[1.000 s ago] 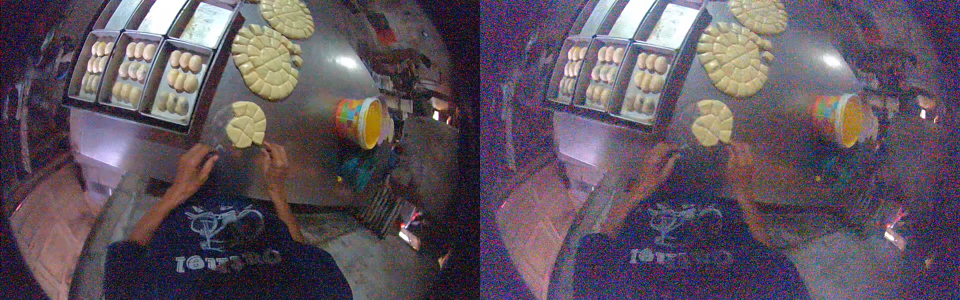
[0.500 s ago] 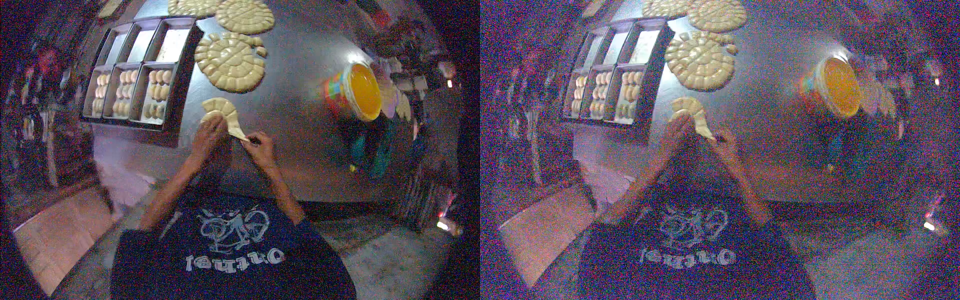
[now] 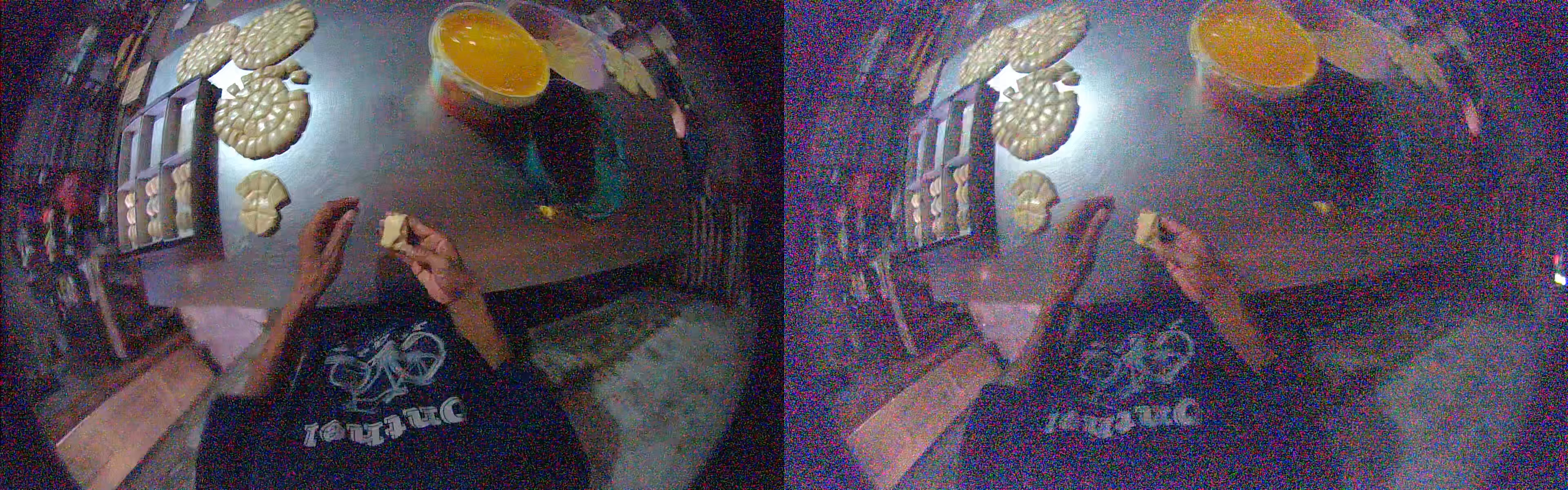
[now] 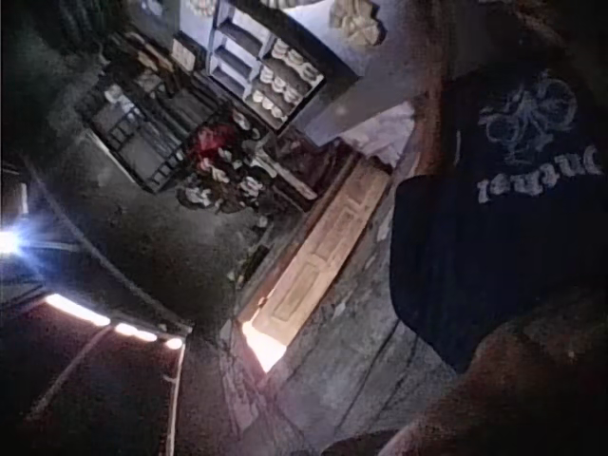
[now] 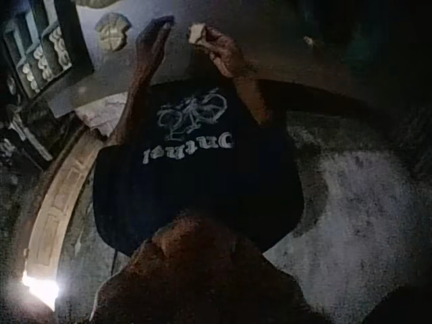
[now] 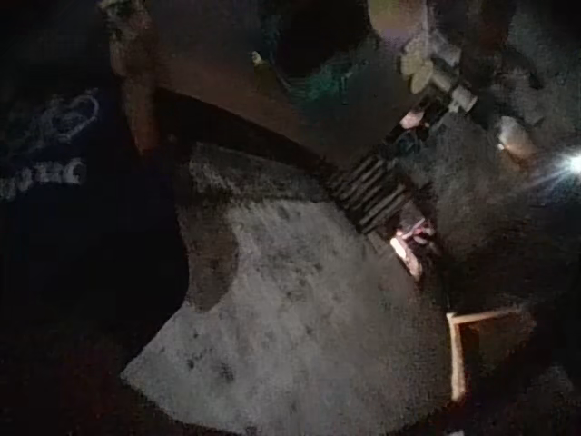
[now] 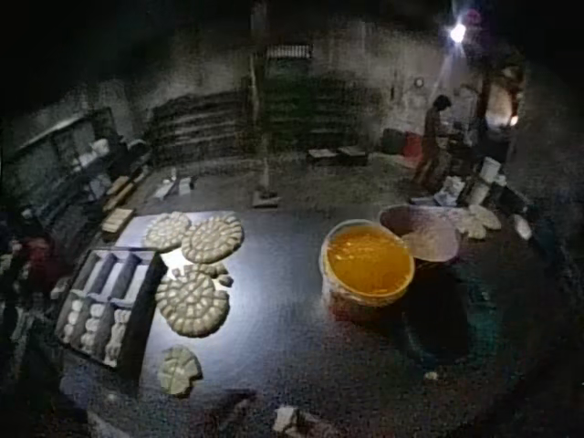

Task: The person shapes dough pieces into small rolls, dips them in a bowl of dark liquid, and then places them into the sections of a divided baking tray.

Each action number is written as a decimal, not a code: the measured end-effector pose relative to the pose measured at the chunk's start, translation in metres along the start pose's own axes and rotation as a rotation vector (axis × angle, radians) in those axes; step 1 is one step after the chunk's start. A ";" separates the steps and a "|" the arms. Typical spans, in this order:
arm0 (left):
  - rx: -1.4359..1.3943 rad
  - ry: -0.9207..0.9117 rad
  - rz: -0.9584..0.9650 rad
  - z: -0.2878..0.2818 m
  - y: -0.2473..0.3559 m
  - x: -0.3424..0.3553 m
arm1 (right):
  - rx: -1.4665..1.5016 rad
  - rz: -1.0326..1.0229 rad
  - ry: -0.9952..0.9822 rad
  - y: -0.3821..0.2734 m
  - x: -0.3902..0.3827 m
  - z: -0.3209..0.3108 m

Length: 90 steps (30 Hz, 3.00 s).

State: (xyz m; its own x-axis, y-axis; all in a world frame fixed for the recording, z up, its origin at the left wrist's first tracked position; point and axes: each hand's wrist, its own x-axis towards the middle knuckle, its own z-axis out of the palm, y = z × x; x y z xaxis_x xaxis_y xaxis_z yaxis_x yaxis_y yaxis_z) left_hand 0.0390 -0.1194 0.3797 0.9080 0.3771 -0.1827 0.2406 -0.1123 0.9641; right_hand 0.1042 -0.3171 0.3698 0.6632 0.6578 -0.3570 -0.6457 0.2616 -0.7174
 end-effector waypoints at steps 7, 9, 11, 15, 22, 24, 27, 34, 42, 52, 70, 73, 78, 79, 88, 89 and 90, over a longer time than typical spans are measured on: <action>-0.222 -0.051 -0.024 0.056 0.030 -0.001 | -0.486 -0.176 0.132 0.015 -0.018 -0.045; 0.006 0.010 0.173 0.066 0.055 -0.008 | -0.359 -0.202 0.108 0.020 -0.024 -0.056; 0.186 0.055 0.407 0.081 0.065 -0.015 | 0.100 -0.195 0.044 0.016 -0.026 -0.044; 0.452 0.051 0.873 0.108 0.067 -0.018 | 0.395 -0.144 0.011 0.011 -0.040 -0.045; 0.485 -0.180 1.248 0.135 0.044 -0.014 | 0.409 -0.110 0.048 0.014 -0.055 -0.067; 0.413 -0.309 1.303 0.123 0.026 -0.014 | 0.379 -0.108 0.067 0.009 -0.056 -0.069; 0.345 -0.495 1.147 0.125 0.027 -0.012 | 0.332 -0.096 0.089 -0.010 -0.060 -0.078; -0.402 -0.406 0.153 0.163 0.079 -0.009 | 0.206 -0.141 0.236 -0.038 -0.068 -0.102; -0.133 -0.059 -0.252 0.085 -0.023 0.025 | -0.550 -0.197 0.418 -0.200 -0.046 -0.222; -0.335 0.333 -0.384 0.046 -0.071 0.006 | -1.554 0.131 -0.225 -0.231 0.084 -0.325; -0.324 0.268 -0.358 0.033 -0.070 0.027 | -1.481 0.407 -0.288 -0.222 0.089 -0.292; -0.310 0.260 -0.375 0.041 -0.051 0.025 | -1.457 0.390 -0.310 -0.228 0.085 -0.284; -0.296 0.185 -0.376 0.046 -0.032 0.022 | -1.207 0.433 -0.264 -0.253 0.068 -0.257; -0.286 0.161 -0.382 0.048 -0.024 0.023 | -1.102 0.450 -0.251 -0.264 0.062 -0.245; -0.863 -0.455 -0.563 0.126 0.042 0.045 | -0.041 0.132 -0.233 -0.185 0.034 -0.146; -0.927 -0.471 -0.570 0.137 0.053 0.041 | -0.005 0.087 -0.224 -0.171 0.029 -0.131; -0.994 -0.480 -0.576 0.140 0.064 0.036 | 0.034 0.050 -0.216 -0.160 0.026 -0.115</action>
State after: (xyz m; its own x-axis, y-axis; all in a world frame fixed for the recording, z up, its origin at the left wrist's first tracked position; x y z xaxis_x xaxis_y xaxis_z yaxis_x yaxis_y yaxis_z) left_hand 0.1350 -0.2422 0.4075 0.8404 -0.2565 -0.4774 0.4713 0.7808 0.4102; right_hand 0.2688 -0.4230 0.4062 0.5358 0.8055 -0.2531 -0.6906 0.2456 -0.6802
